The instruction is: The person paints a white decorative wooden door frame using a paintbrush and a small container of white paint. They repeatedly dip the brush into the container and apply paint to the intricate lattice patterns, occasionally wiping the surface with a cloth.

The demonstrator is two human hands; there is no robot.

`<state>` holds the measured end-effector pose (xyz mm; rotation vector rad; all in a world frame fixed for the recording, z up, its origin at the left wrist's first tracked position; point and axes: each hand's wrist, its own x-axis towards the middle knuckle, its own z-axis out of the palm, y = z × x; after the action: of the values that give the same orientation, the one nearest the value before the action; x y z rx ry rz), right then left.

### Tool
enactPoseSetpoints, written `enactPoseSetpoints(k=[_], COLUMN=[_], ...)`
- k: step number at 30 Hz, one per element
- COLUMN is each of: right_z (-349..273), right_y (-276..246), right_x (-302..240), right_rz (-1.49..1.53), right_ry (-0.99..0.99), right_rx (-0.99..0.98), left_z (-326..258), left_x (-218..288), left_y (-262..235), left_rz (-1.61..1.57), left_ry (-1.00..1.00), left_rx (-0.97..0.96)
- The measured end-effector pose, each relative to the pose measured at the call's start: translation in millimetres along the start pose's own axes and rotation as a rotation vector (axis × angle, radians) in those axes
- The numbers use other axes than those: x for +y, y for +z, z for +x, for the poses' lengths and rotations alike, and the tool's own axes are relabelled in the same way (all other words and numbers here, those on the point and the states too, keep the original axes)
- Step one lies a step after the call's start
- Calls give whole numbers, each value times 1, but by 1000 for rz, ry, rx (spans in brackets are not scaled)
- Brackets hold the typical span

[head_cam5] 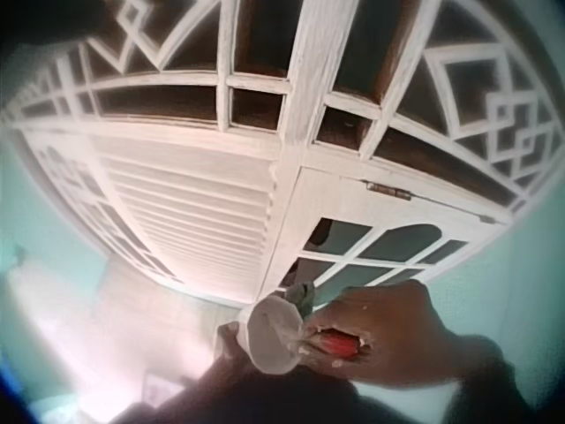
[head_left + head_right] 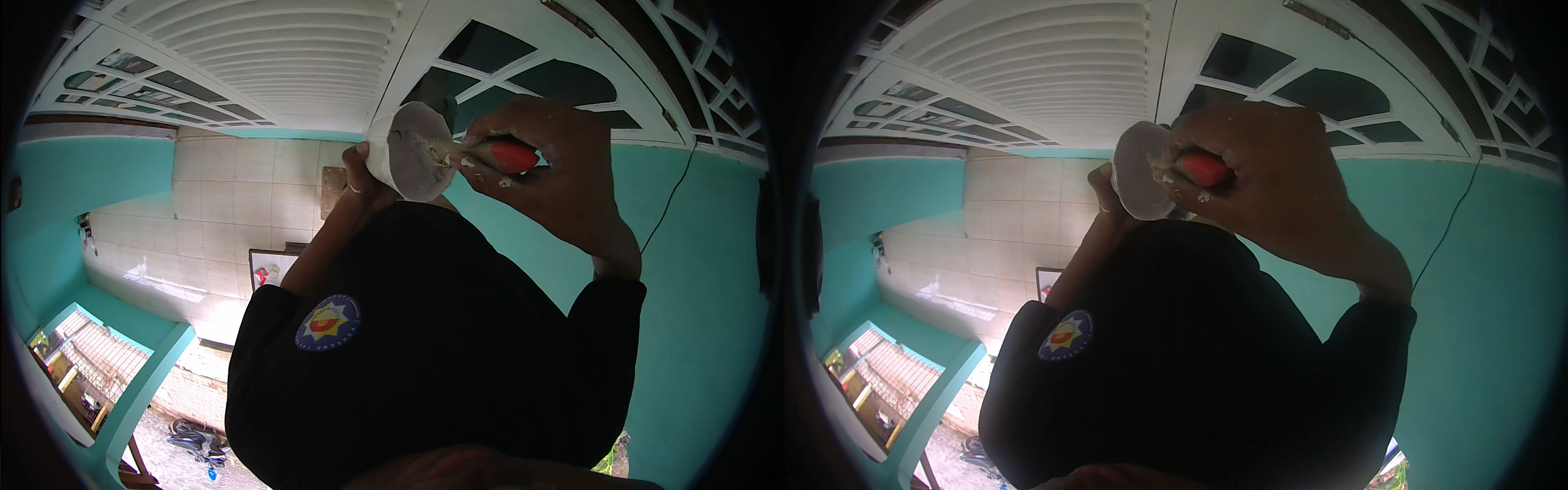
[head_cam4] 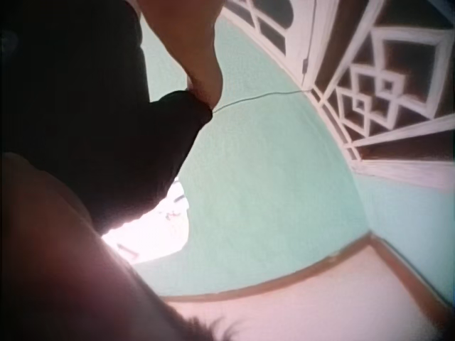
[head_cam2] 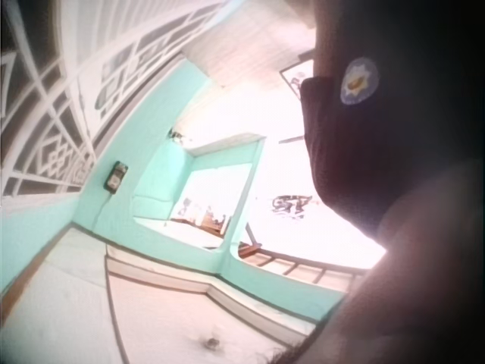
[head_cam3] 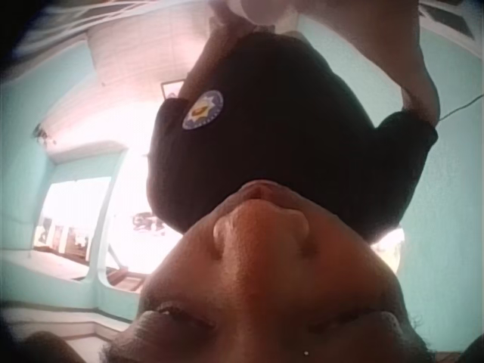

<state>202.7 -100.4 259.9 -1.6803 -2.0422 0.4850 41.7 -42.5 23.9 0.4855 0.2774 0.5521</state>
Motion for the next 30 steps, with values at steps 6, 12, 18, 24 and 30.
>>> enactPoseSetpoints(k=[6,12,18,24,30], right_z=[-4,-12,-10,-13,-16], right_y=[26,18,22,57,67], right_x=[14,10,14,34,38], right_rz=[-27,52,-46,-4,-60], right_ry=[-72,-112,-77,-1,-31], right_rx=[234,401,318,173,190], left_z=[1,8,12,14,14], left_x=[-2,-1,-4,-16,-20], left_y=[6,-2,2,-3,-8], left_rz=[-109,11,10,-64,-81], left_ry=[27,-46,-36,-60,-88], left_rx=[123,77,-28,29,67])
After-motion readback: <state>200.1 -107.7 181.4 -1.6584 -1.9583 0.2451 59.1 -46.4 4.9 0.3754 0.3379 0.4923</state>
